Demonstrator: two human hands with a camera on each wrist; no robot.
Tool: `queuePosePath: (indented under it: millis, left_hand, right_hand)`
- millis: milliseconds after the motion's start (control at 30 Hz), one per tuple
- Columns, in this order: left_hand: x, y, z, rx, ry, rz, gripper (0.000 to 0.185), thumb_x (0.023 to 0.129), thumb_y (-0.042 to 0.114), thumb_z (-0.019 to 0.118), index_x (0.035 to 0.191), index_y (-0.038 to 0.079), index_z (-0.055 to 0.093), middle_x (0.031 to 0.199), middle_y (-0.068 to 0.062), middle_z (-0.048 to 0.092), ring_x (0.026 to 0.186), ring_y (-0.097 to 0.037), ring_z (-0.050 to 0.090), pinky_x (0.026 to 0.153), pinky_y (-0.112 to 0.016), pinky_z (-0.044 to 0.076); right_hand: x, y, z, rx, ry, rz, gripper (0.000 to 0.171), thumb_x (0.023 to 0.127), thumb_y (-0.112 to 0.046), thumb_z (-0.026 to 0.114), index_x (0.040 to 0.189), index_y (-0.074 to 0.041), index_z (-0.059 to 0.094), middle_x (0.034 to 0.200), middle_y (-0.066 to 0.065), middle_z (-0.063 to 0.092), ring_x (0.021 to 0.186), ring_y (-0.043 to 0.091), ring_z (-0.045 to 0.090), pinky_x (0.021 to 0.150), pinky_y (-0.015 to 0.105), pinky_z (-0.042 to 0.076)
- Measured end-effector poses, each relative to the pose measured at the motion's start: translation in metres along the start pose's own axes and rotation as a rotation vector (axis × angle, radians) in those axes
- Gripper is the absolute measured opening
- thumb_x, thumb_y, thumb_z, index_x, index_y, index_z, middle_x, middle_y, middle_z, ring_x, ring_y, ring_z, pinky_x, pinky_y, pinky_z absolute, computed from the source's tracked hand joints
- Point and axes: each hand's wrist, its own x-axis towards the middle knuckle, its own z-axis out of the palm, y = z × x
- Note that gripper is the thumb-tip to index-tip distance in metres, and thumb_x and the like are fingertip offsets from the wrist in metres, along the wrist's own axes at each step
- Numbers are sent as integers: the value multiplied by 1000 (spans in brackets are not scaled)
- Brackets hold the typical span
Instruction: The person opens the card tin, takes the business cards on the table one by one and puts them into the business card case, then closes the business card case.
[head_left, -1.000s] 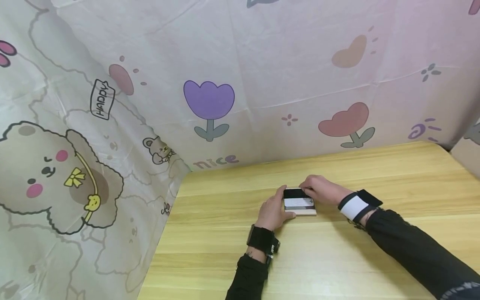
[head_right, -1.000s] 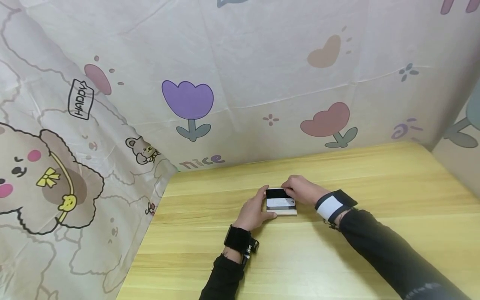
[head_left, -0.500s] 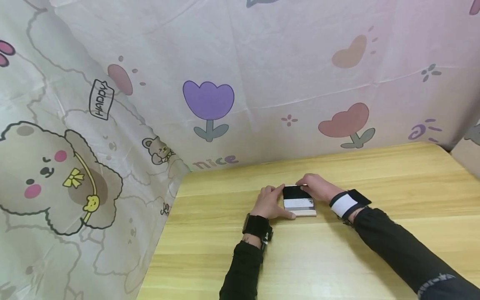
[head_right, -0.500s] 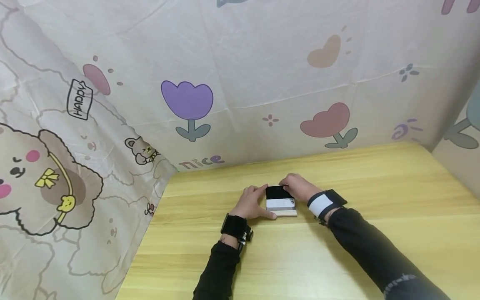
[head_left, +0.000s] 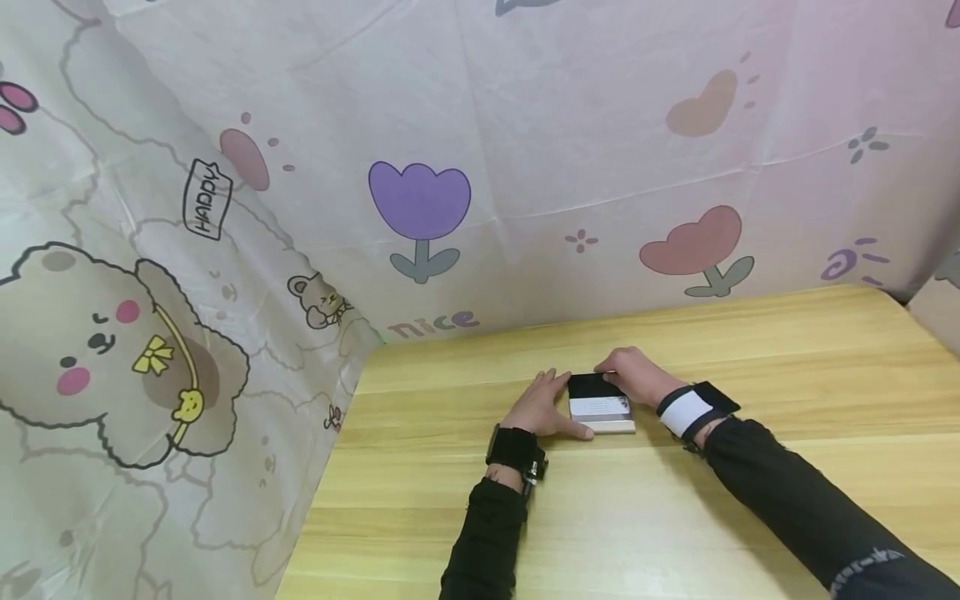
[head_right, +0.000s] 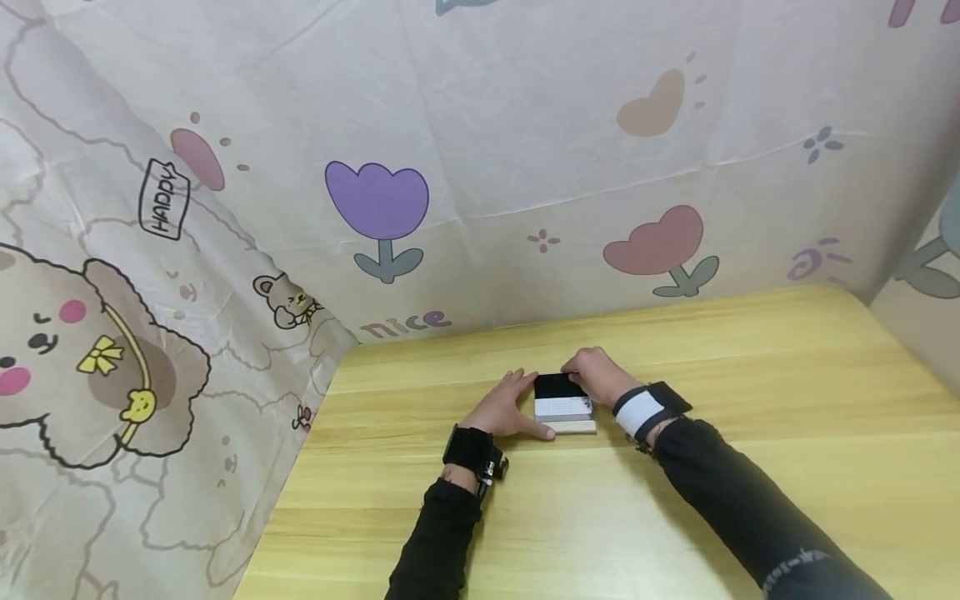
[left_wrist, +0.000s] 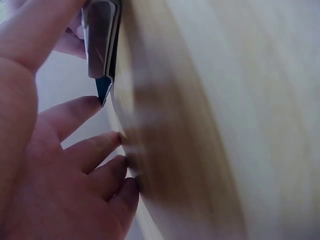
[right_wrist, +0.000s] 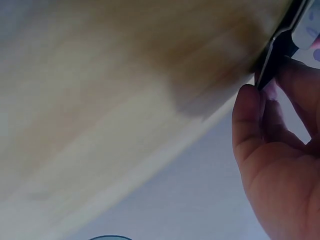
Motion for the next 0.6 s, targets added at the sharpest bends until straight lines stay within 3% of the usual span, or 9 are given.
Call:
queuePosePath:
  millis: [333,600]
  left_hand:
    - [-2,1,0,24,-12,-4,110,71,56,92,162,29,37,172,-1,20,159,-21,12,124,-50,26]
    - [-5,2,-1,9,-13,-11,109,73,55,92,163,29,36,172,-1,19,159,-23,14,123,-52,28]
  right_hand:
    - [-3,2,3,-31,5,9,16,91,9,71,105,7,76,98,17,74,94,35,69,87,51,58]
    - [-6,-10,-4,57,-55,93,12,95,1,68,103,4,77,98,14,75,93,30,70,85,52,58]
